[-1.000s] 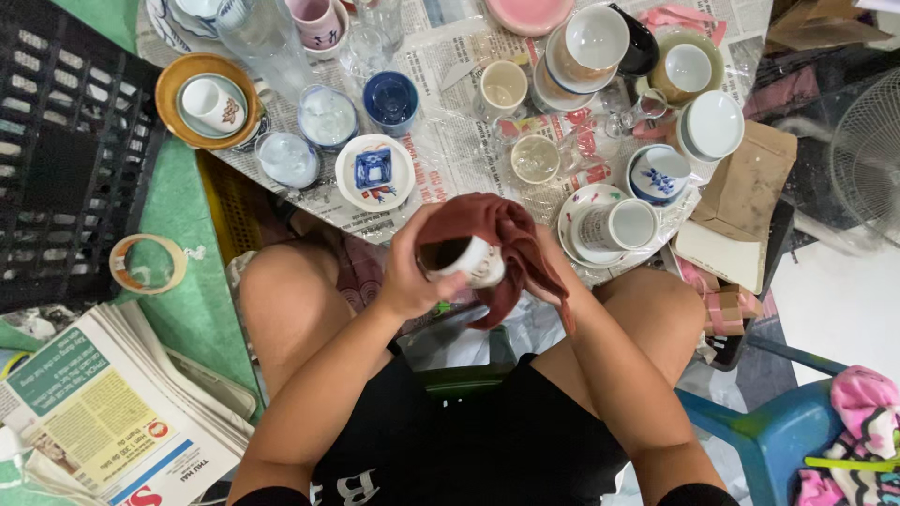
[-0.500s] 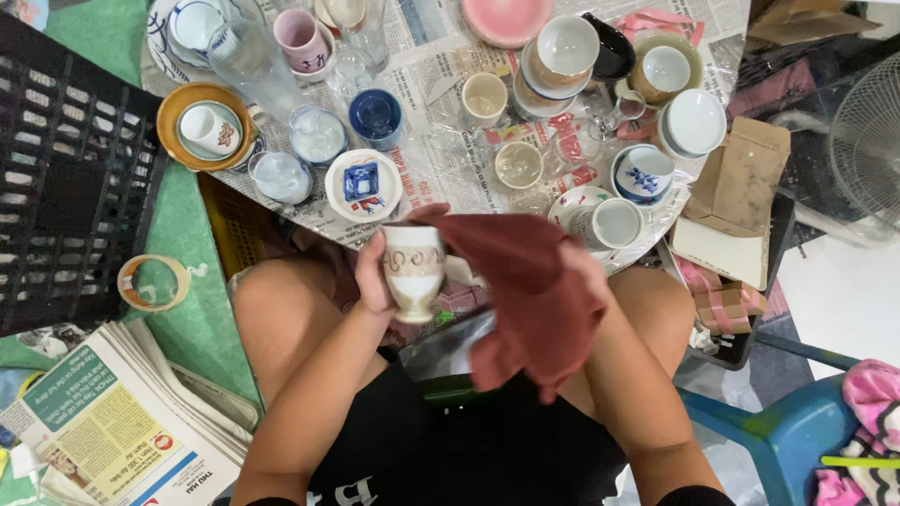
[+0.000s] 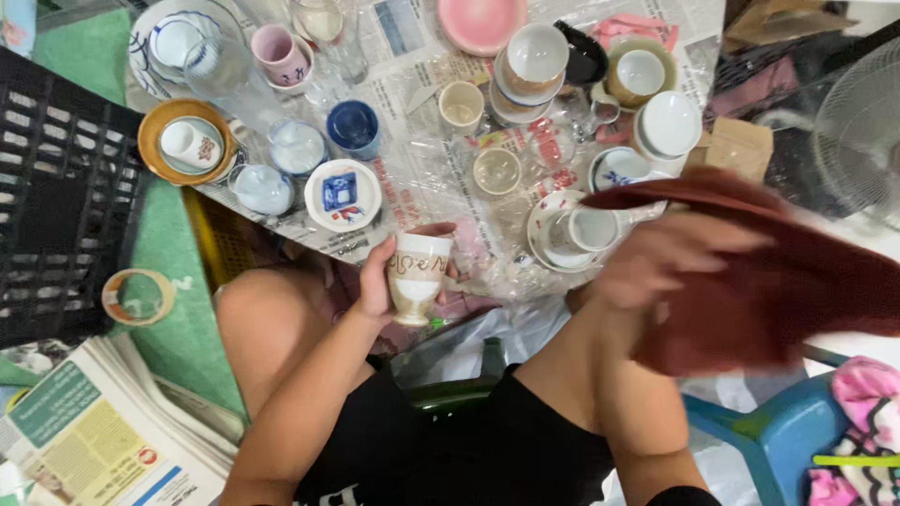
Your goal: The person wipes various ceramic and glass items, including cups, bowls, and small glasses, using a maroon cloth. The person handles each item one at a time, wiping the exterior and interior surfaces before placing them back on the table.
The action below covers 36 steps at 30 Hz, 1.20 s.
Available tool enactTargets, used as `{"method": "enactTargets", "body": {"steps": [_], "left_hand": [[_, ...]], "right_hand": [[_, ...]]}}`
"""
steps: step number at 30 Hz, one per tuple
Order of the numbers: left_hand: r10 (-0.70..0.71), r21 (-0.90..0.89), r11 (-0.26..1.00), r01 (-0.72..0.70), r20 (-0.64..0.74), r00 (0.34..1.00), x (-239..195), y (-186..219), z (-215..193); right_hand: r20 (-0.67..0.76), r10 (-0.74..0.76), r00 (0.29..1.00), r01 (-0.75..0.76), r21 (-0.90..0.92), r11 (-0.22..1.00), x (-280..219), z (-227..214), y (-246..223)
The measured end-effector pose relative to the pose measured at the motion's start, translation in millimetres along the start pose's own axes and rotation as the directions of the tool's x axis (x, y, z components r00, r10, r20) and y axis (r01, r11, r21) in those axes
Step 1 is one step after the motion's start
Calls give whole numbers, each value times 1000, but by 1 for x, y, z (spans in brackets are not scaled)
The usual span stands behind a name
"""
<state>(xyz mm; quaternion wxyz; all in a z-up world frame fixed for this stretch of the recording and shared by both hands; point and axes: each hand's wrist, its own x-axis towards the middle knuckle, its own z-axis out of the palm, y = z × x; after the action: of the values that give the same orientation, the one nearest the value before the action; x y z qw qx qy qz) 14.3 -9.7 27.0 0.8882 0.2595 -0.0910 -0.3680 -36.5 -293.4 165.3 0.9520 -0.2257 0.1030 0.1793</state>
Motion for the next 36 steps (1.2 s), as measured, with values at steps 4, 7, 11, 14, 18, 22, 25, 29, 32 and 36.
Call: {"method": "enactTargets", "body": {"steps": [4, 7, 11, 14, 18, 22, 25, 29, 32, 36], "left_hand": [[-22, 37, 999, 26, -119, 993, 4, -6, 5], [71, 157, 986, -59, -72, 995, 5, -8, 4], [176, 354, 925, -138, -78, 981, -2, -9, -1], [203, 453, 877, -161, -46, 978, -3, -5, -9], [189, 435, 895, -93, -182, 965, -6, -16, -13], [255, 613, 777, -145, -96, 962, -2, -4, -2], [313, 799, 566, -204, 21, 949, 2, 32, 19], [378, 913, 355, -201, 57, 924, 15, 75, 56], [417, 984, 154, -93, 21, 909, 43, 108, 76], [476, 976, -207, -74, 167, 863, 84, 139, 72]], "right_hand": [[-94, -96, 991, 94, -25, 995, 16, -5, 17], [-100, -170, 980, 151, -181, 972, 33, -28, 32], [-50, -245, 968, 203, -414, 887, 63, -54, 58], [-173, -67, 983, 21, -258, 966, 68, -56, 69], [-112, 50, 992, -68, -165, 984, 66, -57, 71], [-65, -10, 998, 1, -152, 988, 62, -59, 58], [-126, -92, 988, 71, -160, 985, 66, -60, 47], [-156, -153, 976, 122, -192, 974, 69, -74, 50], [-123, -163, 979, 128, -255, 958, 73, -82, 59], [-169, -184, 968, 102, -406, 908, 74, -87, 70]]}}
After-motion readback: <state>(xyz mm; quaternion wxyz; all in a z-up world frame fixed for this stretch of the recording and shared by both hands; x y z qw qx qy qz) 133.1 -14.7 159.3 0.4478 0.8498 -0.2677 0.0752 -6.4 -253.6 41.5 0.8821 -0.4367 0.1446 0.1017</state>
